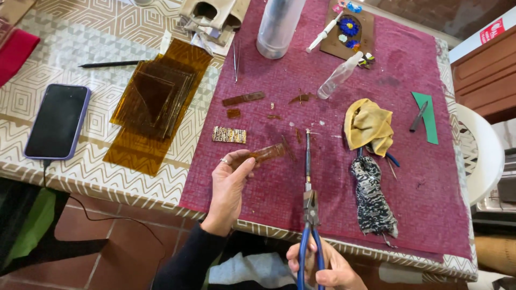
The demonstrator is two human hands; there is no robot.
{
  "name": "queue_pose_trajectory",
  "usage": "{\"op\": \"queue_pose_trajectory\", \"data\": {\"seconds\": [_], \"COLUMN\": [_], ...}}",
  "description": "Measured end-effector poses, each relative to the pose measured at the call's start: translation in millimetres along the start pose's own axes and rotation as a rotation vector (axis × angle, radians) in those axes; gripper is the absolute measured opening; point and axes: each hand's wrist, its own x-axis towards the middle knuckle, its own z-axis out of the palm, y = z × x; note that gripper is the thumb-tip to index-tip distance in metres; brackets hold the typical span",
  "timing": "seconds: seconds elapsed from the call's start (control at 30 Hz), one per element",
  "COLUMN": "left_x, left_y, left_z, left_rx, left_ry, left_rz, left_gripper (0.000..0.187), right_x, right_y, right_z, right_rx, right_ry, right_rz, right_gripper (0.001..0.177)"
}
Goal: Cleaning and cutting small pieces of brown glass using a spray bottle, cloth, and glass cutter.
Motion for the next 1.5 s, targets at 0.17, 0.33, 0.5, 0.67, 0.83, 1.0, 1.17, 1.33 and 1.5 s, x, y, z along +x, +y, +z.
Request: {"op": "queue_pose_trajectory", "data": {"seconds": [0.17, 0.33, 0.5, 0.67, 0.83, 1.0, 1.17, 1.33, 1.5], "left_x": [-4.3, -8.8, -10.4, -13.4, -19.2, -26.5, -26.7, -30.9, -30.0], "left_y": [3.3, 10.2, 15.1, 17.3, 23.0, 28.5, 22.1, 22.1, 21.7], "left_z": [2.7, 7.8, 8.7, 8.7, 16.9, 22.6, 23.3, 23.0, 23.1], "left_rx": [0.03, 0.064, 0.04, 0.011, 0.006, 0.029, 0.028, 0.028, 0.053], "left_ry": [-0.004, -0.014, -0.005, -0.007, -0.018, -0.033, -0.042, -0.048, -0.06], "left_rz": [0.07, 0.077, 0.102, 0.09, 0.09, 0.1, 0.087, 0.067, 0.068], "left_gripper": [0.023, 0.022, 0.022, 0.023, 0.023, 0.024, 0.024, 0.024, 0.024], "right_x": [14.1, 28.4, 32.0, 27.7, 43.6, 51.9, 57.4, 60.1, 59.5], "right_y": [-33.2, -58.9, -57.3, -52.1, -56.6, -57.1, -53.1, -51.7, -48.9], "right_z": [51.4, 46.9, 30.3, 6.8, 48.5, 53.6, 55.8, 59.3, 54.0], "right_rx": [-0.033, -0.328, -1.67, -1.427, -1.399, -1.537, -1.438, -1.444, -1.35], "right_ry": [0.001, 0.321, 0.682, 0.812, 0.748, 0.59, 0.596, 0.562, 0.634], "right_rz": [-0.121, -0.04, -0.393, -0.221, -0.106, -0.315, -0.292, -0.323, -0.278], "right_gripper": [0.073, 0.034, 0.028, 0.032, 0.036, 0.035, 0.036, 0.034, 0.032]}}
